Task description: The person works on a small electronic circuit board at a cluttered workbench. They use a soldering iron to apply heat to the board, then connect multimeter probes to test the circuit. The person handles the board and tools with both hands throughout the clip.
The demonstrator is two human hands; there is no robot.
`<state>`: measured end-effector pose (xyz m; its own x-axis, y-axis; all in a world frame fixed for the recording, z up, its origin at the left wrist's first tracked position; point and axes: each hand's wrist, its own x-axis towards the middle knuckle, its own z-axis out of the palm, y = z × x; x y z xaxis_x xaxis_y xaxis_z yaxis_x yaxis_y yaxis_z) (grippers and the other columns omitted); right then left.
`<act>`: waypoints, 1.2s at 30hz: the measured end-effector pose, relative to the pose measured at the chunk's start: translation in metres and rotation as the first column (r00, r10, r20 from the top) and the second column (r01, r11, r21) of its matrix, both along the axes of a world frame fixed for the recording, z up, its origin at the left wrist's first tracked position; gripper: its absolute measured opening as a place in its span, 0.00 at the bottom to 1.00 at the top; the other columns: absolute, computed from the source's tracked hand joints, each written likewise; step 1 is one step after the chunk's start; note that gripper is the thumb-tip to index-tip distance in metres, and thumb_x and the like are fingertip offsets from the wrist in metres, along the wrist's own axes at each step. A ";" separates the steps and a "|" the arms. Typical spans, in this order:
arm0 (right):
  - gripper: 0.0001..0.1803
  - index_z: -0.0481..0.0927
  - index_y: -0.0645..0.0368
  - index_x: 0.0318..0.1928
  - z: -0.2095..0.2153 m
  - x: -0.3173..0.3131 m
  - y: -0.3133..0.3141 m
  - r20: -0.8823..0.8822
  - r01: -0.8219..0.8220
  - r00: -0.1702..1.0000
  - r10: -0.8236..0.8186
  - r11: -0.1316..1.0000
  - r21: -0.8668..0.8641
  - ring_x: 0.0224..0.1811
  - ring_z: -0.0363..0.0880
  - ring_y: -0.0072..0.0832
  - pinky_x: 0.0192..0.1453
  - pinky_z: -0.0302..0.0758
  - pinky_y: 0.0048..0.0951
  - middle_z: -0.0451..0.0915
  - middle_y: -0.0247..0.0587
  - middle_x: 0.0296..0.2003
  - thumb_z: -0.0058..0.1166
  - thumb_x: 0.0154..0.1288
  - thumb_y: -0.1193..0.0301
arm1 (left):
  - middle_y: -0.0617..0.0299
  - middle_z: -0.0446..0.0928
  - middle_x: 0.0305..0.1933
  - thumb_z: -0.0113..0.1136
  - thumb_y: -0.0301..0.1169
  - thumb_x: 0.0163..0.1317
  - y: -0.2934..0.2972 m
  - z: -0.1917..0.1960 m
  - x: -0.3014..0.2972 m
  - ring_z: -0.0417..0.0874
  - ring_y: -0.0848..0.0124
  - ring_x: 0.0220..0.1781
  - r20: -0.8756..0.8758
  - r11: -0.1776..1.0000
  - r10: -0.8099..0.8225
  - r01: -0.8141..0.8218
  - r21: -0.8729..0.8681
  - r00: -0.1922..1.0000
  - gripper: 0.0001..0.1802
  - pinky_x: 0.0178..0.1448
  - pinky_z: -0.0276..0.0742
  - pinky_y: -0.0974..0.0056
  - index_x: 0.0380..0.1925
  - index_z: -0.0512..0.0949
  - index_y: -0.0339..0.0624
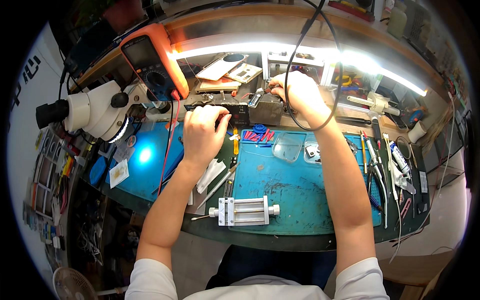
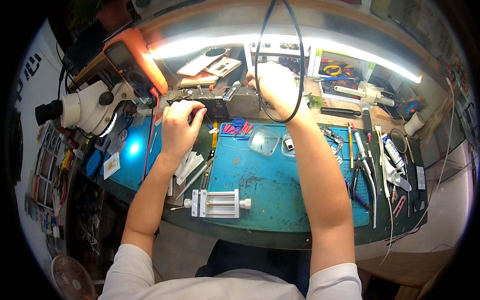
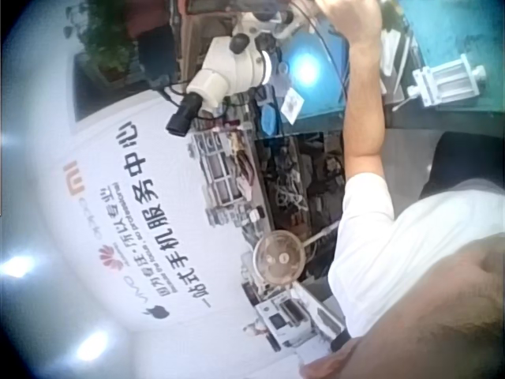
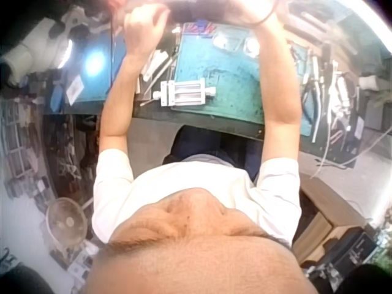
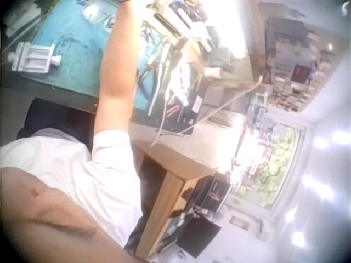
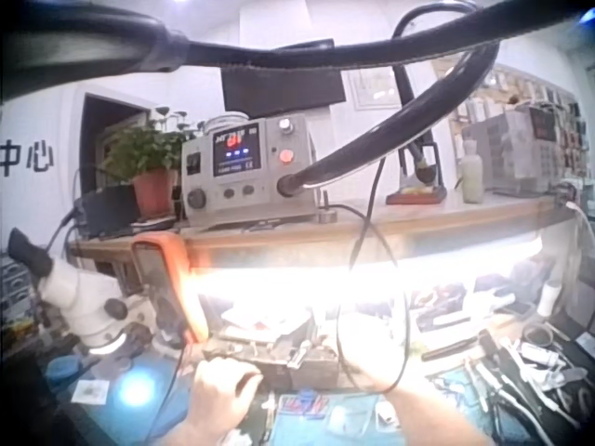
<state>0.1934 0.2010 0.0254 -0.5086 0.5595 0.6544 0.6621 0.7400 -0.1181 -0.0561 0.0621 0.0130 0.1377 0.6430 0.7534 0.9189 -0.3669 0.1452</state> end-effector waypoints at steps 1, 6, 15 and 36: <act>0.11 0.89 0.48 0.45 0.002 -0.001 0.002 0.014 0.008 1.000 -0.008 1.000 -0.004 0.44 0.86 0.41 0.50 0.81 0.41 0.89 0.37 0.38 0.66 0.64 0.63 | 0.65 0.84 0.35 0.70 0.32 0.64 0.000 0.001 0.000 0.79 0.67 0.35 0.003 1.000 -0.001 0.001 0.001 1.000 0.05 0.48 0.69 0.61 0.36 0.86 0.45; 0.10 0.89 0.48 0.45 0.002 -0.004 0.003 0.057 0.023 0.998 -0.022 0.999 -0.026 0.45 0.86 0.41 0.50 0.81 0.41 0.89 0.37 0.39 0.66 0.64 0.63 | 0.65 0.84 0.35 0.70 0.32 0.64 0.000 0.000 -0.001 0.79 0.67 0.36 0.004 1.000 0.005 -0.005 0.002 1.000 0.05 0.48 0.69 0.60 0.36 0.86 0.45; 0.10 0.89 0.48 0.45 -0.001 -0.003 0.003 0.014 -0.013 1.000 0.013 1.000 -0.013 0.44 0.86 0.40 0.49 0.82 0.41 0.89 0.37 0.39 0.66 0.65 0.63 | 0.66 0.84 0.35 0.70 0.32 0.64 0.001 -0.001 -0.002 0.79 0.66 0.35 -0.002 1.000 0.007 -0.007 0.001 1.000 0.05 0.47 0.69 0.60 0.37 0.86 0.45; 0.12 0.89 0.50 0.46 0.000 -0.004 0.002 -0.002 0.043 0.999 -0.043 0.996 -0.078 0.44 0.86 0.43 0.49 0.82 0.43 0.89 0.40 0.37 0.65 0.64 0.62 | 0.65 0.84 0.34 0.71 0.31 0.63 0.001 0.000 -0.002 0.78 0.67 0.34 0.013 1.000 -0.009 0.009 0.012 1.000 0.04 0.46 0.68 0.60 0.36 0.86 0.45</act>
